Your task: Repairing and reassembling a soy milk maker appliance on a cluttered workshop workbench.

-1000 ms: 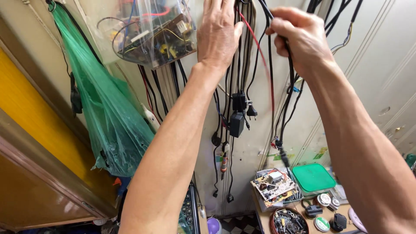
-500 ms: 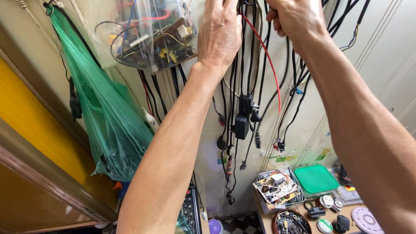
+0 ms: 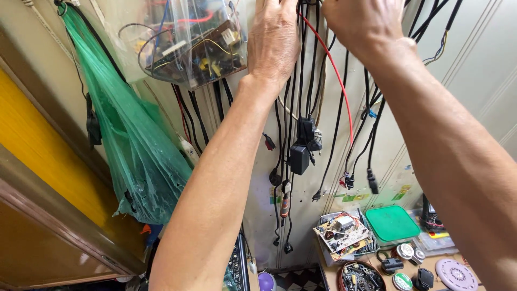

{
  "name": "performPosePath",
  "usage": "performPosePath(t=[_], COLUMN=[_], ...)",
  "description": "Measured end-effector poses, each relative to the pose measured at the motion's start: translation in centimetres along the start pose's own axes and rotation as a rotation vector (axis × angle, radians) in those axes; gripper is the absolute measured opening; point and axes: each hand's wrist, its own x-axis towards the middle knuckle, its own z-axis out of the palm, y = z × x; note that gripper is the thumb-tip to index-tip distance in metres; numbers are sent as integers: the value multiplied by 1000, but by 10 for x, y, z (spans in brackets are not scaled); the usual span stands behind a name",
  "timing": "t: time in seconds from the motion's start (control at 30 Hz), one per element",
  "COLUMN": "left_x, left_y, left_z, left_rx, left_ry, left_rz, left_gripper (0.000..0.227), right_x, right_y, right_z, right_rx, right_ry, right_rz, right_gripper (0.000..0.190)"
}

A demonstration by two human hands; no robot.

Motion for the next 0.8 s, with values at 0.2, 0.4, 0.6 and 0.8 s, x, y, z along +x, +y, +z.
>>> performPosePath(t=[0.2, 0.4, 0.6, 0.8], left_x=[1, 0, -3, -4], left_y=[-4, -5, -2, -4], left_z=[3, 10, 5, 8], left_rx=[-11, -32, -14, -18], left_ry=[60, 66, 114, 131], left_rz=[40, 34, 46, 51], left_gripper=[50, 49, 58, 61], right_x=[-10, -27, -20, -7], right_y=[-16, -20, 18, 24], right_z=[-10, -33, 10, 34], right_rx=[-126, 778, 1340, 1184], right_ry=[56, -246, -60, 54], right_rz=[-29, 453, 584, 575], right_gripper=[12, 20, 15, 5])
